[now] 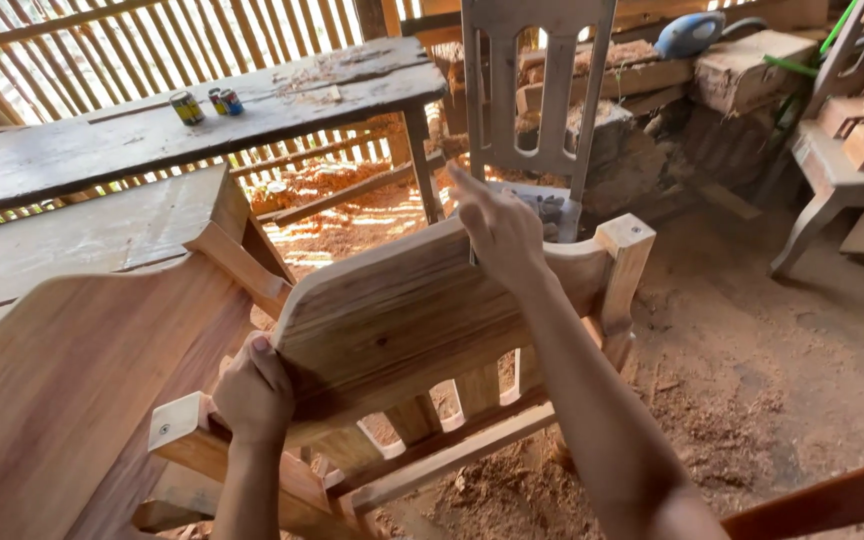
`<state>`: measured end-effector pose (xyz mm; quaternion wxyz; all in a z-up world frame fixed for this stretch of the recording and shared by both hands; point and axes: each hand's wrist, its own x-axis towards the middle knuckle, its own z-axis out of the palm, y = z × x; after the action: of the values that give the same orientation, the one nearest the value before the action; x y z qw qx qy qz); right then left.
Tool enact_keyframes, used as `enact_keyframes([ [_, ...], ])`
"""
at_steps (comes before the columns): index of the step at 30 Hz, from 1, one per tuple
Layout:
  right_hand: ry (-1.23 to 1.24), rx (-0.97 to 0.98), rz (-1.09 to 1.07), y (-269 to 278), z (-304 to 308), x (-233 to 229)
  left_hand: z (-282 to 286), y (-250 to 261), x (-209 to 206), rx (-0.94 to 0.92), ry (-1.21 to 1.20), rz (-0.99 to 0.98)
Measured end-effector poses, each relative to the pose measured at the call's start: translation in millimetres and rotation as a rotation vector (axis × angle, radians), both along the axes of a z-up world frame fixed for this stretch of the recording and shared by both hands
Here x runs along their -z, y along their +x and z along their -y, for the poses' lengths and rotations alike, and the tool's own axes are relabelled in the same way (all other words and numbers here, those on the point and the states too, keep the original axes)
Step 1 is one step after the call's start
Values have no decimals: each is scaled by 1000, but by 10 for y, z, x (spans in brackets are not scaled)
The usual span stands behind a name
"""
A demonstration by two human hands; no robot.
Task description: Sanding the wooden backrest of a chair using a piece of sandpaper.
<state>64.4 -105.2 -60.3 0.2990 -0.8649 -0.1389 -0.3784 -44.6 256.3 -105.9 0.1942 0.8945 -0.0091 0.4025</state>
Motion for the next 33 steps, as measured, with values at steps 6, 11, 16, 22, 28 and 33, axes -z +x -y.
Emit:
enact_keyframes([
  [6, 41, -58, -105, -14, 821, 591, 99, -98, -125, 4, -10, 35],
  [11, 185, -92, -451, 14, 533, 320, 186, -177, -154, -57, -16, 46],
  [16, 87, -331, -222, -138, 172, -206, 77, -150, -107, 18, -2, 6],
  [22, 99, -235, -538, 9, 921, 421, 242, -278, -226, -28, -56, 35],
  [28, 184, -347, -509, -51, 154, -210, 147, -267, -104, -43, -9, 20],
  [33, 72, -171, -314, 167, 559, 631, 98, -204, -86, 12, -22, 2],
])
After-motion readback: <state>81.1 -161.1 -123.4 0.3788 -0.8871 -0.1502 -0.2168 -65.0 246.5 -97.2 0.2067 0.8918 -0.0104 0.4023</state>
